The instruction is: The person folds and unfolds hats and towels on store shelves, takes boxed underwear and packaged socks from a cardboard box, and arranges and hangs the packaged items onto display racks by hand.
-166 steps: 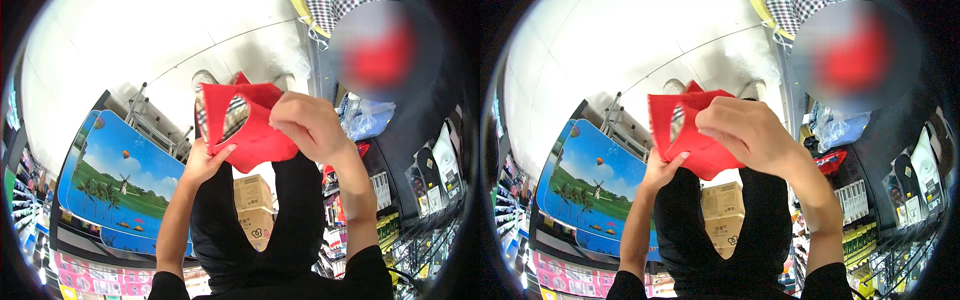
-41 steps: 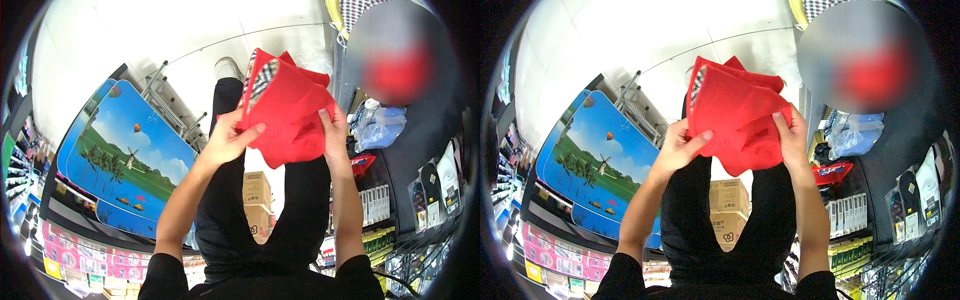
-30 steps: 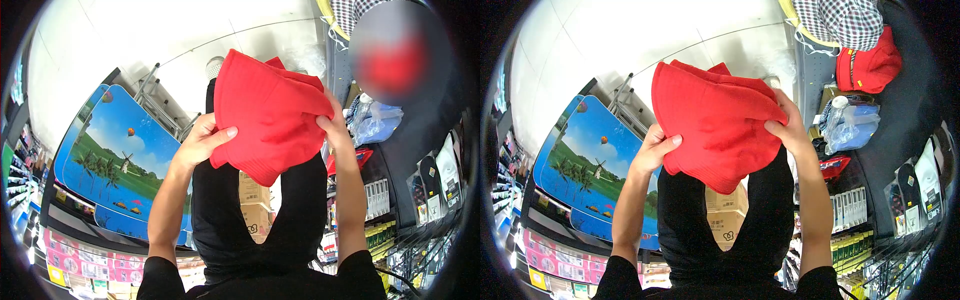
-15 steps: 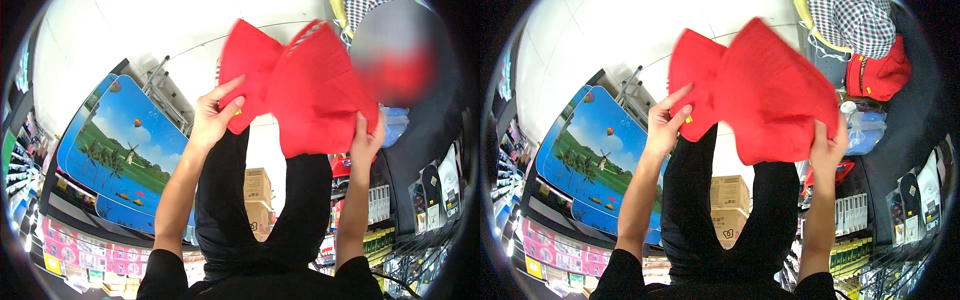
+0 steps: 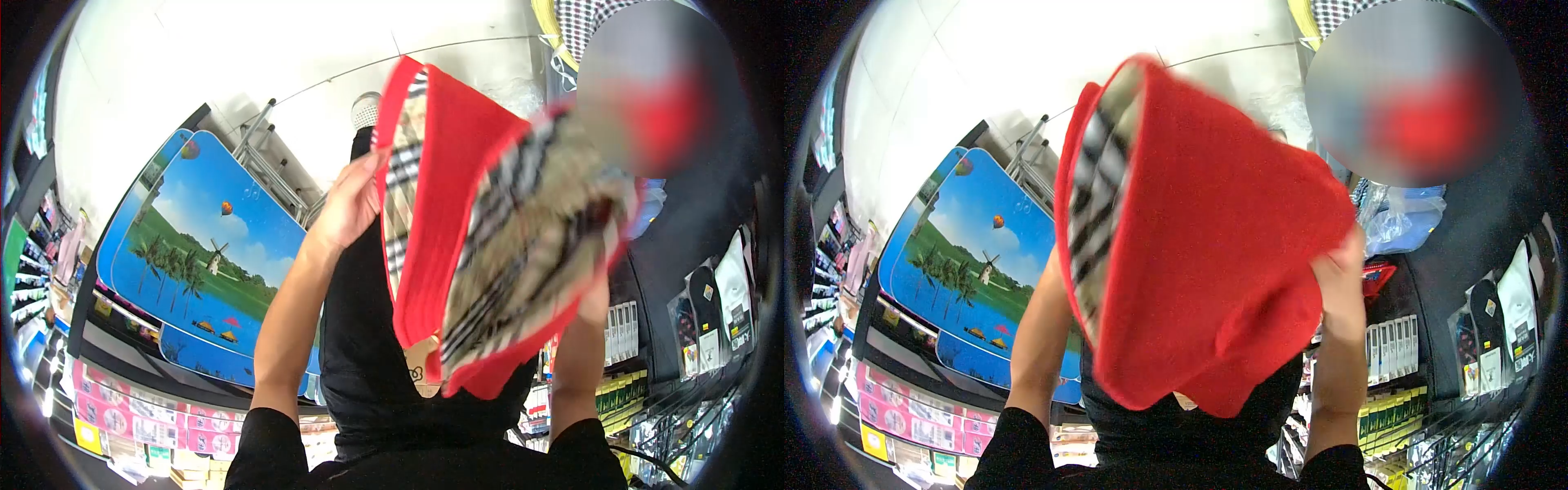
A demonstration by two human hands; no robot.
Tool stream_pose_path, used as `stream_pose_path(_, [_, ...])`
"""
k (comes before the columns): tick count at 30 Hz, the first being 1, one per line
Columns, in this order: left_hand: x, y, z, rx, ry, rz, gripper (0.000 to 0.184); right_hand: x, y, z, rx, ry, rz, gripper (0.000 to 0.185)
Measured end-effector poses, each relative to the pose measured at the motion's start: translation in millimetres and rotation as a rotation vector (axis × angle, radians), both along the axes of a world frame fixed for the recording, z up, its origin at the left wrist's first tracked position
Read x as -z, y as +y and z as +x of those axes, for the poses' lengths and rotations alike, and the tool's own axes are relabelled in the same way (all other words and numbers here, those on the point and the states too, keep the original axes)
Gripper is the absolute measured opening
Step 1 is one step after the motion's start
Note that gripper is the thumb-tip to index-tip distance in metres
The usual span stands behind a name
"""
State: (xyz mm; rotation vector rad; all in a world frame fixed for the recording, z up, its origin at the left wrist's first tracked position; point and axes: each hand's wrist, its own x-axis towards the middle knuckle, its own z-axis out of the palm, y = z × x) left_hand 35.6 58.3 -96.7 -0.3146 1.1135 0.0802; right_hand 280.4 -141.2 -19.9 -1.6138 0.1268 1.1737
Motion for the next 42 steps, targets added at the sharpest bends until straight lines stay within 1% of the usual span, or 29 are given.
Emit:
stream_pose_path(2, [-21, -17, 4, 0.286, -0.225, 0.473, 0.064, 17, 27, 4, -0.349, -0.172, -0.140, 0.036])
stream_pose_path(4, [-22, -33, 4, -0.037, -0.510, 0.303, 0.080, 47, 33, -7, -0.258, -0.160, -0.111, 0.025])
stream_pose_path(5, [-37, -24, 19, 0.375, -0.381, 0.437, 0.120, 56, 31, -7, -0.324, -0.247, -0.152, 0.023])
stream_pose_path(6, [-44, -24, 25, 0.480, -0.232, 0.444, 0.104, 60, 30, -10, -0.319, -0.258, -0.160, 0.023])
stream_pose_path(8, [-33, -38, 25, 0.664, -0.131, 0.755, 0.077, 67, 32, -19, -0.191, -0.198, -0.143, 0.022])
stream_pose_path(9, [-42, -39, 41, 0.570, 0.037, 0.741, 0.056, 73, 29, -23, -0.216, -0.247, -0.130, 0.022])
stream_pose_path(10, [-41, -44, 46, 0.614, 0.165, 0.819, 0.038, 81, 22, -25, -0.246, -0.304, -0.126, 0.021])
stream_pose_path(11, [-38, -48, 49, 0.529, 0.188, 0.783, 0.034, 91, 13, -27, -0.200, -0.240, -0.110, 0.023])
stream_pose_path(12, [-36, -49, 52, 0.565, 0.218, 0.808, 0.028, 99, 8, -28, -0.153, -0.172, -0.091, 0.024])
stream_pose_path(14, [-41, -48, 59, 0.777, 0.260, 0.999, 0.025, 98, 9, -22, -0.303, -0.369, -0.343, 0.031])
stream_pose_path(15, [-40, -51, 63, 0.767, 0.247, 0.999, 0.025, 98, 10, -18, -0.396, -0.602, -0.451, 0.035])
stream_pose_path(16, [-39, -53, 65, 1.017, 0.247, 1.293, 0.028, 89, 9, -16, -0.230, -0.427, -0.406, 0.037])
stream_pose_path(17, [-40, -53, 65, 1.278, 0.250, 1.584, 0.032, 78, 7, -11, -0.033, -0.091, -0.247, 0.044])
stream_pose_path(18, [-37, -52, 70, 1.331, 0.167, 1.798, 0.038, 70, 4, -2, 0.161, 0.253, -0.082, 0.052])
stream_pose_path(19, [-34, -53, 77, 1.386, 0.069, 2.007, 0.043, 58, 13, 6, 0.330, 0.433, 0.030, 0.063])
stream_pose_path(20, [-36, -58, 82, 1.536, 0.020, 2.132, 0.047, 46, 20, 14, 0.501, 0.611, 0.135, 0.075])
stream_pose_path(21, [-34, -64, 85, 1.523, -0.005, 2.236, 0.050, 39, 21, 23, 0.462, 0.598, 0.110, 0.081])
stream_pose_path(22, [-32, -67, 84, 1.509, -0.077, 2.243, 0.051, 34, 20, 33, 0.419, 0.581, 0.087, 0.086])
stream_pose_path(24, [-31, -72, 87, 1.491, -0.116, 2.288, 0.050, 26, 15, 41, 0.386, 0.589, 0.072, 0.082])
stream_pose_path(26, [-27, -79, 88, 1.547, -0.133, 2.319, 0.049, 21, 8, 43, 0.070, 0.370, -0.248, 0.074])
stream_pose_path(27, [-28, -81, 87, 1.601, -0.158, 2.346, 0.048, 17, 8, 46, 0.022, 0.367, -0.253, 0.067])
stream_pose_path(30, [-27, -79, 87, 1.607, -0.267, 2.403, 0.048, 19, 1, 52, -0.101, 0.457, -0.253, 0.064])
stream_pose_path(31, [-27, -81, 88, 1.591, -0.272, 2.408, 0.046, 19, -5, 47, -0.221, 0.284, -0.505, 0.060])
stream_pose_path(32, [-26, -79, 90, 1.632, -0.301, 2.451, 0.045, 30, -18, 53, -0.391, 0.428, -0.356, 0.052])
stream_pose_path(34, [-19, -75, 88, 1.599, -0.352, 2.392, 0.044, 35, -32, 55, -0.390, 0.495, -0.217, 0.045])
stream_pose_path(36, [-5, -58, 91, 1.621, -0.383, 2.346, 0.043, 26, -38, 61, -0.417, 0.371, -0.153, 0.046])
stream_pose_path(38, [21, -40, 101, 1.551, -0.306, 2.416, 0.044, 22, -67, 70, -0.387, 0.415, -0.115, 0.049])
stream_pose_path(40, [46, -28, 115, 1.550, -0.378, 2.450, 0.042, 22, -79, 83, -0.319, 0.357, -0.074, 0.051])
stream_pose_path(42, [70, -35, 129, 1.421, -0.479, 2.339, 0.035, 25, -104, 89, -0.307, 0.377, -0.083, 0.055])
